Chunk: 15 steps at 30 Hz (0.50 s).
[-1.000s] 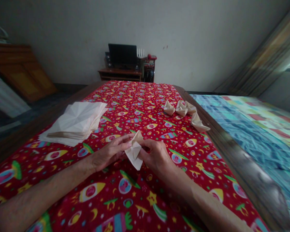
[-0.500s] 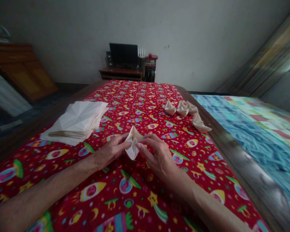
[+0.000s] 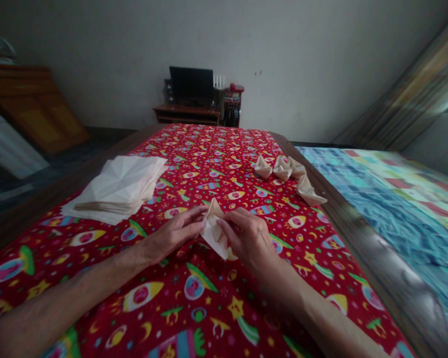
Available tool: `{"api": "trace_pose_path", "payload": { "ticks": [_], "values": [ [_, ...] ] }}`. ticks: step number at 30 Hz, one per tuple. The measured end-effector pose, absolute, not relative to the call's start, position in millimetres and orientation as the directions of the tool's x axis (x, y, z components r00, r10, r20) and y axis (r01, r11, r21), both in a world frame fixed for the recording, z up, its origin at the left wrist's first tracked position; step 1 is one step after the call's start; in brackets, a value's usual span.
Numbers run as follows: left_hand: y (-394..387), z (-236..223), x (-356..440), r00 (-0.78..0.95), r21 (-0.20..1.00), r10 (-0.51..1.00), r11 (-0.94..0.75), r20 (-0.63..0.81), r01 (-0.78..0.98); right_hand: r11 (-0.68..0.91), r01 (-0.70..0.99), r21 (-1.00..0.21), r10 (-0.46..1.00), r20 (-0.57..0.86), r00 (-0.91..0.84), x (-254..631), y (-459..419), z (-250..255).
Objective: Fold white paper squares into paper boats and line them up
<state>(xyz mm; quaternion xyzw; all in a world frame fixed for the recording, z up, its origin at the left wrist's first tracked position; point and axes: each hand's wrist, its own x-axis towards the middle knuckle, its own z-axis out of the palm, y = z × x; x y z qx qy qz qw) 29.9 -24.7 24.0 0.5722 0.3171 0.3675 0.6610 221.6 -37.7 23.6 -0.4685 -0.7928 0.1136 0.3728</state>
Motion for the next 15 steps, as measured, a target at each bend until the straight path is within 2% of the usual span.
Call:
{"api": "trace_pose_path", "payload": {
  "ticks": [4,10,15],
  "values": [
    [-26,25,30,0.518,0.999,0.855,0.025,0.001,-0.043,0.454,0.659,-0.599,0.879,0.423,-0.222,221,-34,24],
    [-24,15,27,0.467,0.993,0.884,0.057,-0.001,-0.106,0.301,0.609,-0.733,0.930,0.367,-0.019,262,-14,39],
    [-22,12,24,0.498,0.997,0.867,0.057,-0.021,-0.057,0.116,0.730,-0.674,0.830,0.470,0.302,348,19,78]
  ]
}}
